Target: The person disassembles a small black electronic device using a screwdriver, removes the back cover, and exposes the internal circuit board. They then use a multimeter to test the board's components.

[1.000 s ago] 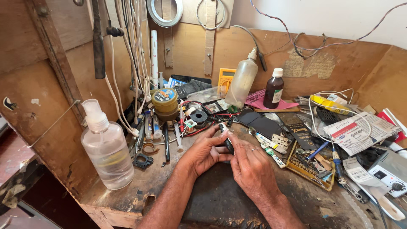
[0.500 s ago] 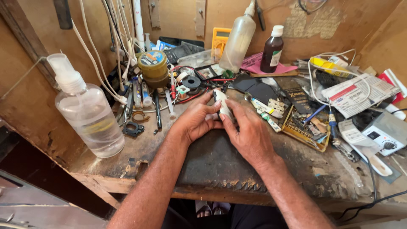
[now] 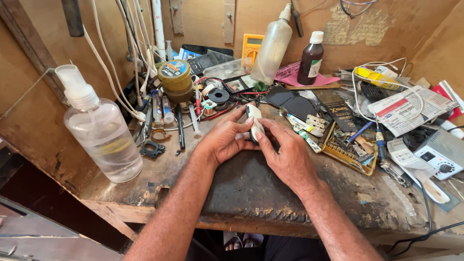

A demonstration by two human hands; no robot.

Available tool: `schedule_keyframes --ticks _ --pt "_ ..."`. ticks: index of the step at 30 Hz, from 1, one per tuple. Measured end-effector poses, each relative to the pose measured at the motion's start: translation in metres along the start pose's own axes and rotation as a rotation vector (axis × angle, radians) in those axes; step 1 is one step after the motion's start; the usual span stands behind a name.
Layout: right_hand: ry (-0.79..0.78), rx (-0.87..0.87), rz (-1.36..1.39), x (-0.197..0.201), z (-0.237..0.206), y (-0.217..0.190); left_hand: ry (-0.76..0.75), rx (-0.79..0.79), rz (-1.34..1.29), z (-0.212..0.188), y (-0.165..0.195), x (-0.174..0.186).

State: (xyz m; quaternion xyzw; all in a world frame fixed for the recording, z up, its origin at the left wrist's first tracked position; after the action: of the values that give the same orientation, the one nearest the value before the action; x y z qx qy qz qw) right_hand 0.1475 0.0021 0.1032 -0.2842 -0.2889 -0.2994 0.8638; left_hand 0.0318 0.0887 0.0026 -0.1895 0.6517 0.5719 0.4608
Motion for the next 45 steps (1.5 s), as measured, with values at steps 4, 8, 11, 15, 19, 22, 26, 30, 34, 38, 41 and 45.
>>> schedule_keyframes --ticks 4,8,11,15,19,22,26,30,34,38,41,45 --pt "-0.020 -0.015 0.005 0.001 -0.001 -0.001 -0.020 -0.010 -0.001 0.000 0.000 0.000" --pt "0.001 0.041 0.021 0.005 -0.003 -0.007 -0.002 -0.015 0.014 0.000 0.000 0.000" --pt "0.006 0.052 0.003 0.005 -0.003 -0.007 -0.007 -0.021 0.022 -0.001 0.002 -0.001" --pt "0.036 0.103 -0.040 0.005 -0.004 -0.011 -0.014 -0.017 0.020 -0.002 0.001 -0.003" --pt "0.139 0.227 -0.149 0.010 -0.007 -0.024 -0.018 -0.024 0.044 -0.002 0.002 -0.004" --pt "0.146 0.196 -0.159 0.009 -0.007 -0.021 -0.006 -0.024 0.063 -0.003 0.001 -0.005" --pt "0.177 0.088 -0.182 0.011 -0.008 -0.008 -0.005 -0.016 0.061 -0.005 0.000 -0.007" --pt "0.202 -0.103 -0.201 0.013 -0.007 0.017 -0.031 -0.042 0.052 -0.006 -0.001 -0.012" --pt "0.231 -0.270 -0.093 0.013 -0.009 0.038 -0.030 -0.036 0.044 -0.006 -0.001 -0.015" --pt "0.218 -0.438 0.043 0.007 -0.012 0.059 -0.014 -0.030 0.041 -0.008 0.000 -0.019" --pt "0.238 -0.490 0.118 0.006 -0.014 0.067 0.012 -0.028 0.018 -0.012 0.001 -0.021" --pt "0.223 -0.544 0.092 0.007 -0.016 0.075 0.035 -0.044 0.027 -0.014 0.004 -0.023"
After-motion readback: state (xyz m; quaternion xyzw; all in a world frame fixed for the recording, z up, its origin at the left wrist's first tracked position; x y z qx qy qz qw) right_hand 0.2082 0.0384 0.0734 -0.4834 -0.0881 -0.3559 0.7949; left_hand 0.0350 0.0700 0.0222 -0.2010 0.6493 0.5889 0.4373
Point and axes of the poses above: each hand's wrist, its own z-axis towards the middle knuckle, its own x-axis out of the back of the hand, y = z × x, the point moved 9 cm from there along z, towards the middle knuckle, and after that the axes turned 12 degrees about -z, right-handed, at the moved point
